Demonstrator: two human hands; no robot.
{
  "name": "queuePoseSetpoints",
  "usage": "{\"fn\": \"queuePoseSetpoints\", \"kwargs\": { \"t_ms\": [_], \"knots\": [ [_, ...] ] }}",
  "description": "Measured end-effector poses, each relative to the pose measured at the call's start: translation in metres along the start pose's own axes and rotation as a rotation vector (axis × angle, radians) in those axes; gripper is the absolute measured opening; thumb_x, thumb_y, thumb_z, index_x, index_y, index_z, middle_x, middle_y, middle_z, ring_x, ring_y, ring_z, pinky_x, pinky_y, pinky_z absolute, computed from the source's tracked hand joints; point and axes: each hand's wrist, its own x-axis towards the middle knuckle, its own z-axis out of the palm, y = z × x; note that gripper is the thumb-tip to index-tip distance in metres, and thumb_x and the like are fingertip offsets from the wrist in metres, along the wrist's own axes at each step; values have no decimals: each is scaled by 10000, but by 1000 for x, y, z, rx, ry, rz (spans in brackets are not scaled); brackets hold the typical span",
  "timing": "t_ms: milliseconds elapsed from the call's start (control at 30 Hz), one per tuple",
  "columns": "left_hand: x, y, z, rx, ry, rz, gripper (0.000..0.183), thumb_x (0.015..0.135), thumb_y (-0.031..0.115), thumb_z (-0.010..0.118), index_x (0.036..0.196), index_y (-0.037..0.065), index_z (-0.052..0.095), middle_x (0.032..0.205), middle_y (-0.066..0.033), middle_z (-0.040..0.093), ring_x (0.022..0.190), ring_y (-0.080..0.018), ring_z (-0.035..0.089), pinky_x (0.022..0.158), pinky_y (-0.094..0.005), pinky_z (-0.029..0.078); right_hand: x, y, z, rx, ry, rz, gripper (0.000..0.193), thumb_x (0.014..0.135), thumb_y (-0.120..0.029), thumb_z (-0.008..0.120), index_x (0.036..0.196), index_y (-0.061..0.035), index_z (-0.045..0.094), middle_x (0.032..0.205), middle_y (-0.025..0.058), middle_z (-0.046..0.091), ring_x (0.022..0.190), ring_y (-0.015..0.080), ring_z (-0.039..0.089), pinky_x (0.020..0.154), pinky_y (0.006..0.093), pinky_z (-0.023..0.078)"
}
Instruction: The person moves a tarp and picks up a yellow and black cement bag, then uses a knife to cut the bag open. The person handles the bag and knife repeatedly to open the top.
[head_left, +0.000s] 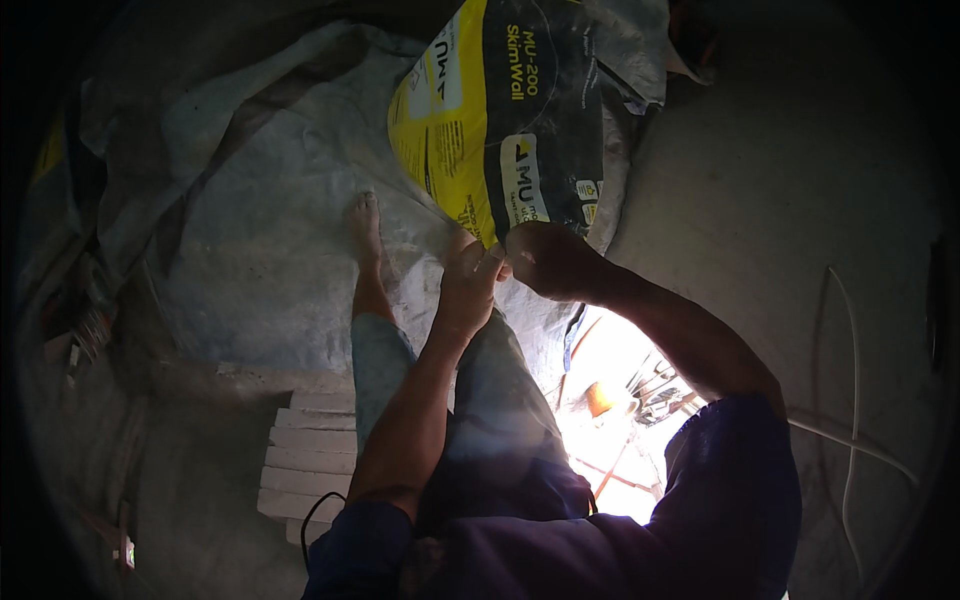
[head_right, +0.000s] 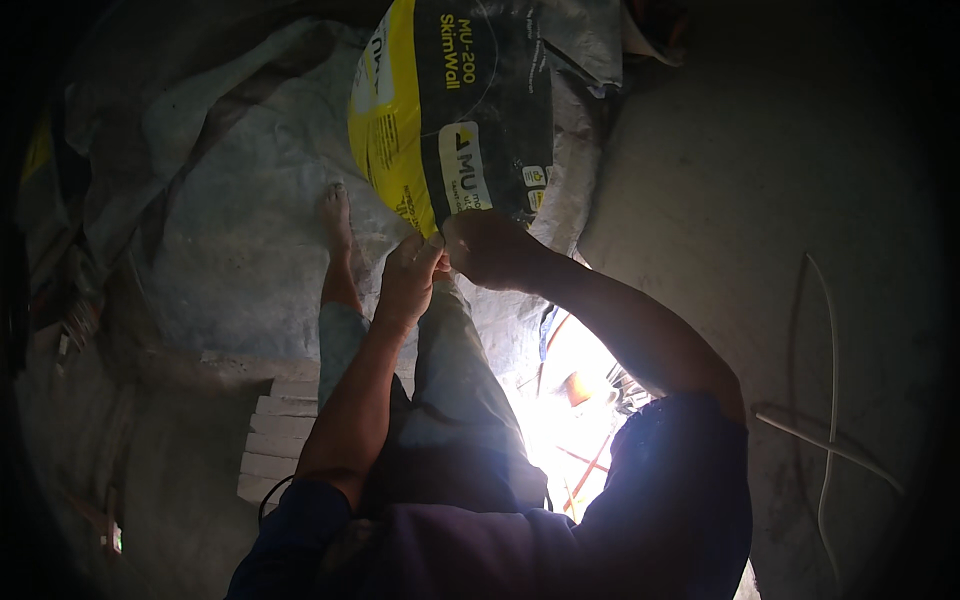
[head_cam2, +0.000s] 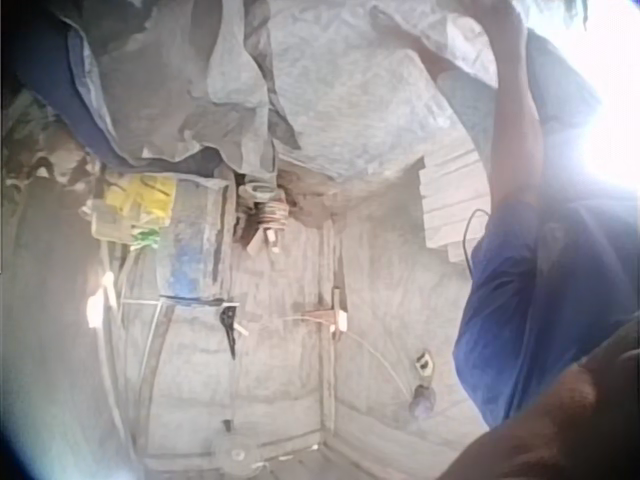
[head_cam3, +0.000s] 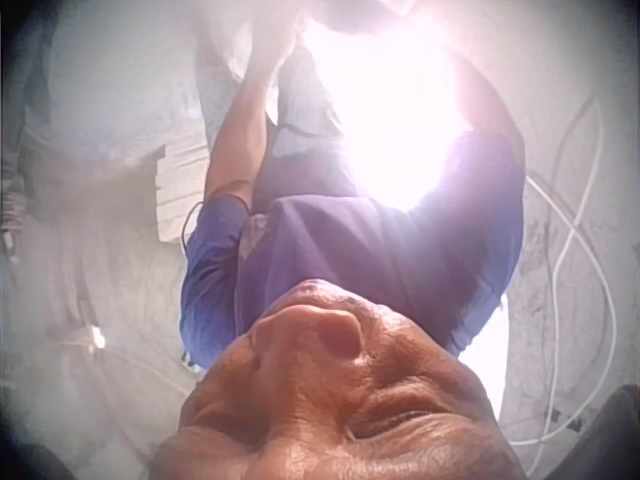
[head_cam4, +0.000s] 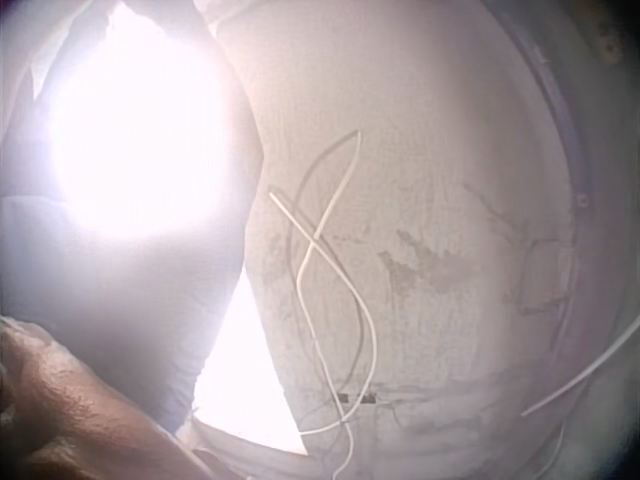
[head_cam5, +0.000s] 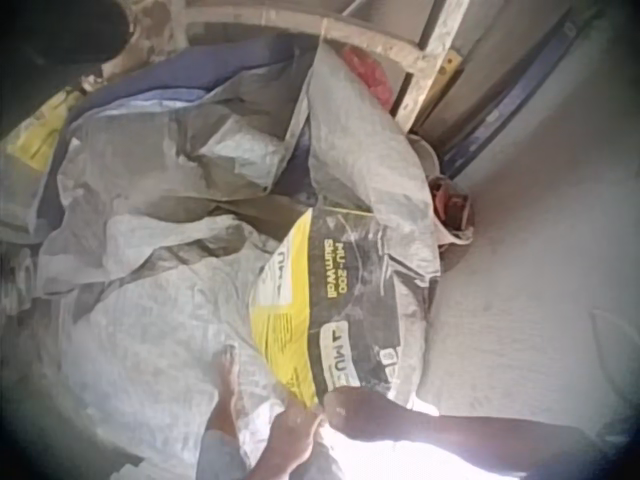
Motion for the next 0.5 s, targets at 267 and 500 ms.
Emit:
{"fn": "queuePoseSetpoints", "kwargs": {
  "t_ms": [267,500],
  "knots": [
    [-7,-4,11,-6,70,105,264,1013,217,599,915,-25,642,797,-80,647,746,-139,612,743,-307,491,-8,8,13,272,211,102,167,895,-165,626,835,-9,617,830,172,669,781,357,676,691,436,529],
    [-5,-14,12,-1,115,111,221,1003,189,609,1038,-25,651,855,-76,669,795,-161,658,760,-318,524,-14,10,16,303,288,105,141,893,-140,645,893,0,660,858,171,674,792,343,688,697,391,558]
  ]
}}
